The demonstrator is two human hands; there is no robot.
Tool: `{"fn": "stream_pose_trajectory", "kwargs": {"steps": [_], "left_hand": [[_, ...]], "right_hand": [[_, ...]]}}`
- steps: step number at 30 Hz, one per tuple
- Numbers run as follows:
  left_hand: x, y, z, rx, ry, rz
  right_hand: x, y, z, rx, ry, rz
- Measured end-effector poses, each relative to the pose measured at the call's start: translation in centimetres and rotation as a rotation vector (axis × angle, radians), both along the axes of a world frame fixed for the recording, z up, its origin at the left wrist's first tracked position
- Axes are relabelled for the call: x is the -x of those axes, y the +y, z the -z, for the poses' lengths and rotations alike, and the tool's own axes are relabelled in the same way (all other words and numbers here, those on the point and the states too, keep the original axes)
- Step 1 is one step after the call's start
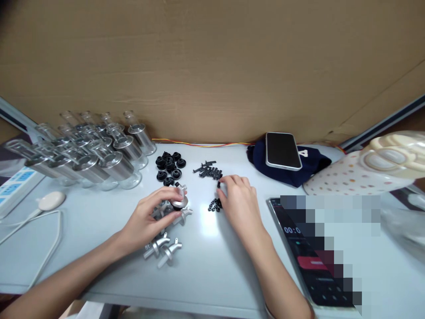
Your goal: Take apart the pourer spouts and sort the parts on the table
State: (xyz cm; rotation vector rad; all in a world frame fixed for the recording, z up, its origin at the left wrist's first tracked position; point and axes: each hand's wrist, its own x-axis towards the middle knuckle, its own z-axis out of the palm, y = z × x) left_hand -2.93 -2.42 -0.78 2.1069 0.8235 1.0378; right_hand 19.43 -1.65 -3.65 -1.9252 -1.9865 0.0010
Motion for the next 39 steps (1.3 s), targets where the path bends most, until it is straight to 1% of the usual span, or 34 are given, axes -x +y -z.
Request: {"fn": "stream_pose_trajectory", "kwargs": {"steps": [2,5,8,10,14,17,19,21,23,25,27,29,31,33,36,39], "left_hand": [[0.0,0.0,0.0,0.003,0.001,0.001],[0.0,0.0,-0.1,0.009,0.007,0.016],[0.1,-0.1,0.0,0.013,0.01,0.023],[0.2,-0.2,0.2,0.039,0.022,0.003],[0.2,-0.4,0.6,0.161,-0.001,-0.074],[0.1,-0.5,0.6,0.227,-0.043,-0.061],[0.1,-0.5,0.5,0.238,-0.036,-0.034],[0.2,-0.5,0.4,0.229,-0.015,-0.015],[0.2,-0.5,0.3,0.227,0.009,-0.001],[0.3,-0.5,0.3,0.245,0.025,0.01],[0.4,-0.5,0.4,0.263,0.039,0.019],[0.5,-0.5,0.3,0.266,0.053,0.024],[0.6,-0.5,0.0,0.244,0.066,0.03],[0.6,-0.5,-0.3,0.217,0.078,0.042],[0.7,-0.5,-0.6,0.197,0.101,0.065],[0.7,-0.4,-0.3,0.184,0.117,0.071]], "right_hand": [[0.1,0.1,0.2,-0.004,0.004,-0.041],[-0.1,0.2,0.5,0.031,0.009,-0.075],[-0.3,0.2,0.6,0.051,0.026,-0.066],[-0.4,0.2,0.2,0.027,0.068,-0.024],[0.1,-0.1,-1.5,-0.125,0.259,0.064],[1.0,-0.6,-2.7,-0.228,0.478,0.022],[1.6,-0.9,-3.2,-0.241,0.642,-0.041],[2.1,-1.1,-3.5,-0.196,0.796,-0.086],[2.4,-1.2,-3.5,-0.107,0.918,-0.118],[2.5,-1.3,-3.4,-0.02,1.006,-0.155],[2.6,-1.3,-3.3,0.035,1.041,-0.203],[2.6,-1.4,-3.2,0.021,1.016,-0.238],[2.6,-1.4,-3.1,-0.04,0.962,-0.258],[2.7,-1.4,-3.1,-0.083,0.964,-0.263],[2.9,-1.5,-3.3,-0.021,1.041,-0.275],[3.2,-1.6,-3.5,0.057,1.108,-0.272]]}}
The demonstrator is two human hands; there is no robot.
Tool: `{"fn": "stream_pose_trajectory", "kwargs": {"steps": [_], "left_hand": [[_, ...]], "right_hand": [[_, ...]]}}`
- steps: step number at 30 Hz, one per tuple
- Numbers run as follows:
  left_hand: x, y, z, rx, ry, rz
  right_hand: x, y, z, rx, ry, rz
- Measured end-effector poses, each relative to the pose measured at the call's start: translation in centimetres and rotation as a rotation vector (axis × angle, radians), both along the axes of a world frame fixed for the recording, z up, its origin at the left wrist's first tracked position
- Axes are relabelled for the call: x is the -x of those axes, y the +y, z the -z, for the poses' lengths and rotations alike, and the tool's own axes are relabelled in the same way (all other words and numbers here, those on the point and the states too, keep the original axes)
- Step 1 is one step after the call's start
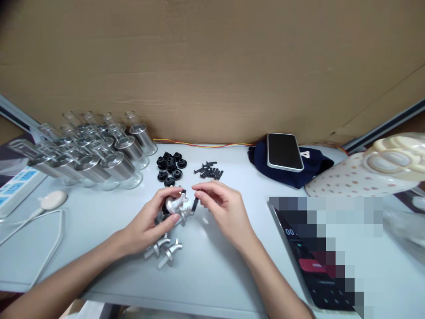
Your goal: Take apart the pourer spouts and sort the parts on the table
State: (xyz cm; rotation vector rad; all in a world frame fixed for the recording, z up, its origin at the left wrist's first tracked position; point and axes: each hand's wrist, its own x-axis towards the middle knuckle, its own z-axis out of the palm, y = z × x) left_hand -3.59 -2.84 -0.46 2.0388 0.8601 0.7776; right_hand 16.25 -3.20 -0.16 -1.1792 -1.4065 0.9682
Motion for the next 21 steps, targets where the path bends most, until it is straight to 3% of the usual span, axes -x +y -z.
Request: {"fn": "stream_pose_trajectory", "kwargs": {"steps": [6,21], "left_hand": [[0.02,0.21,0.68,-0.018,-0.033,0.069],[-0.02,0.45,0.06,-0.088,-0.044,0.104]], "right_hand": [[0.51,-0.07,-0.01,0.065,0.133,0.014],[0.63,-0.42,-0.26,0.045,0.099,-0.105]]}}
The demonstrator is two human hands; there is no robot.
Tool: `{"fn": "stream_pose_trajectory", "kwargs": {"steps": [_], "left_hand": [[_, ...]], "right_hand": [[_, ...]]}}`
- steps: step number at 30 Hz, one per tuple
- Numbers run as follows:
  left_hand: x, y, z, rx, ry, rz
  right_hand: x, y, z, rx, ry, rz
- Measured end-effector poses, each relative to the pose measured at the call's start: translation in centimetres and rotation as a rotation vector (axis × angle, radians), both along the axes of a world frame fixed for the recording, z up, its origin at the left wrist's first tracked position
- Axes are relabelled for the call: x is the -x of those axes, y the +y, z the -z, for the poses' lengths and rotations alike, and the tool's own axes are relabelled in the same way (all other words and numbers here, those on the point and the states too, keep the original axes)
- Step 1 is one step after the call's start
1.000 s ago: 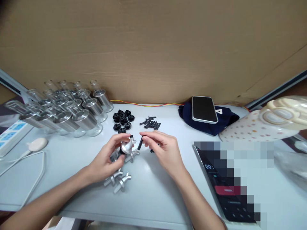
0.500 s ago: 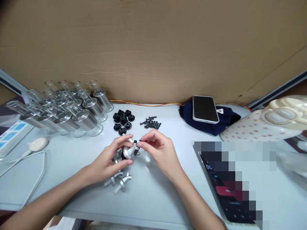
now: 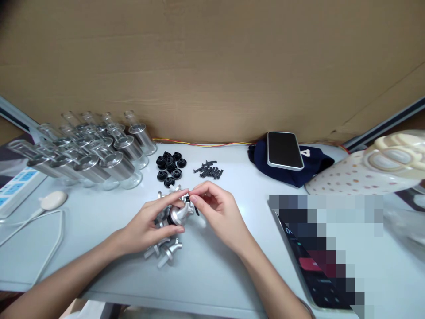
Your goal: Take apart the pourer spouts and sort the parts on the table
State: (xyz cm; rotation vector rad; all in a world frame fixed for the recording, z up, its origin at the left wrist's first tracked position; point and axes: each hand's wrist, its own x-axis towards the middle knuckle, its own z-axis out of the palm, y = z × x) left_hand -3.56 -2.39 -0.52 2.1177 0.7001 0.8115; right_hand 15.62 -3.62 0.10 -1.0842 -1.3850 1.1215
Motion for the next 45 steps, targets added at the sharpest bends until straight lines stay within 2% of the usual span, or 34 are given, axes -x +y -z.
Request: {"fn": "stream_pose_trajectory", "kwargs": {"steps": [9,16,27,35,45], "left_hand": [[-0.01,-0.07,0.18,-0.066,-0.021,0.01],[-0.04,-0.17,0.22,-0.05,-0.021,-0.008],[-0.08,-0.22,0.3,-0.117,-0.003,-0.021],[-0.26,-0.23,0.15,-0.062,-0.062,-0.007],[-0.2,-0.4,-0.03,0.005,0.004,-0.048]], "right_hand": [[-0.27,0.22,0.44,0.039,0.126,-0.044],[-0.31,0.14,0.06,0.098,0.081,-0.025],[-0.12,0.11,0.12,0.068,0.113,-0.004],[-0.18,0.09,0.1,0.094,0.126,-0.019],[0.24,0.03,0.2,0.099,0.165,0.017]]}}
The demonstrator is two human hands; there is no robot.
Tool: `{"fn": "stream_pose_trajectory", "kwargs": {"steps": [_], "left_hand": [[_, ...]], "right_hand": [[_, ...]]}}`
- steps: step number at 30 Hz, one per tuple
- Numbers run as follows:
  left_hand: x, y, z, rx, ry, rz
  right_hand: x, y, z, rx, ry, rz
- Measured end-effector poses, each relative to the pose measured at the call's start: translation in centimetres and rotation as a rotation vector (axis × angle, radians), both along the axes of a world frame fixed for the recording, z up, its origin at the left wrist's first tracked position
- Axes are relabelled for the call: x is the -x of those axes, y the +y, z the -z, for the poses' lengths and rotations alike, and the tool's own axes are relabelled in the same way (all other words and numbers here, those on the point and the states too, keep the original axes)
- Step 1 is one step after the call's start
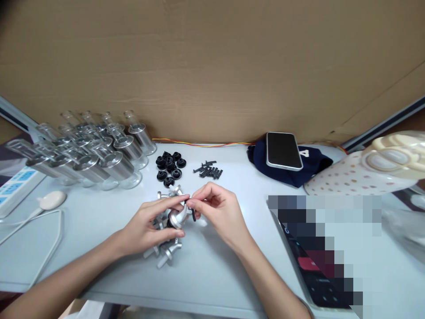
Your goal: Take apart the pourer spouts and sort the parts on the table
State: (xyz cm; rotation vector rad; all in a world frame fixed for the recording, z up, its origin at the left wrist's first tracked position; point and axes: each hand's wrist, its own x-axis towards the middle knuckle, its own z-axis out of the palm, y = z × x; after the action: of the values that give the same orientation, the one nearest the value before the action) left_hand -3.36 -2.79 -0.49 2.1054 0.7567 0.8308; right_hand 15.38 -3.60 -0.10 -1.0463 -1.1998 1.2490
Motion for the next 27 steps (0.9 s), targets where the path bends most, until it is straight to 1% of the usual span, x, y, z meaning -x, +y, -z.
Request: {"fn": "stream_pose_trajectory", "kwargs": {"steps": [2,5,7,9,12,14,17,22,27], "left_hand": [[0.02,-0.02,-0.08,0.02,-0.002,-0.025],[0.0,0.05,-0.15,0.037,-0.045,-0.105],[-0.06,0.17,-0.16,0.085,-0.104,-0.165],[-0.15,0.28,-0.15,0.167,-0.181,-0.184],[-0.33,0.27,-0.15,0.285,-0.261,-0.168],[-0.4,0.17,-0.19,0.33,-0.279,-0.173],[-0.43,0.01,-0.25,0.355,-0.29,-0.192],[-0.41,-0.06,-0.12,0.37,-0.329,-0.185],[-0.32,-0.01,0.09,0.42,-0.288,-0.222]], "right_hand": [[0.01,-0.04,-0.05,-0.01,-0.025,-0.009],[-0.02,-0.14,-0.09,-0.095,-0.034,-0.031],[-0.02,-0.23,-0.02,-0.16,-0.061,-0.058],[-0.02,-0.3,0.14,-0.188,-0.102,-0.085],[-0.07,-0.33,0.38,-0.186,-0.109,-0.124],[-0.15,-0.31,0.47,-0.188,-0.09,-0.156],[-0.22,-0.26,0.54,-0.187,-0.069,-0.182],[-0.23,-0.26,0.72,-0.171,-0.044,-0.203],[-0.41,-0.3,0.81,-0.209,-0.127,-0.228]]}}
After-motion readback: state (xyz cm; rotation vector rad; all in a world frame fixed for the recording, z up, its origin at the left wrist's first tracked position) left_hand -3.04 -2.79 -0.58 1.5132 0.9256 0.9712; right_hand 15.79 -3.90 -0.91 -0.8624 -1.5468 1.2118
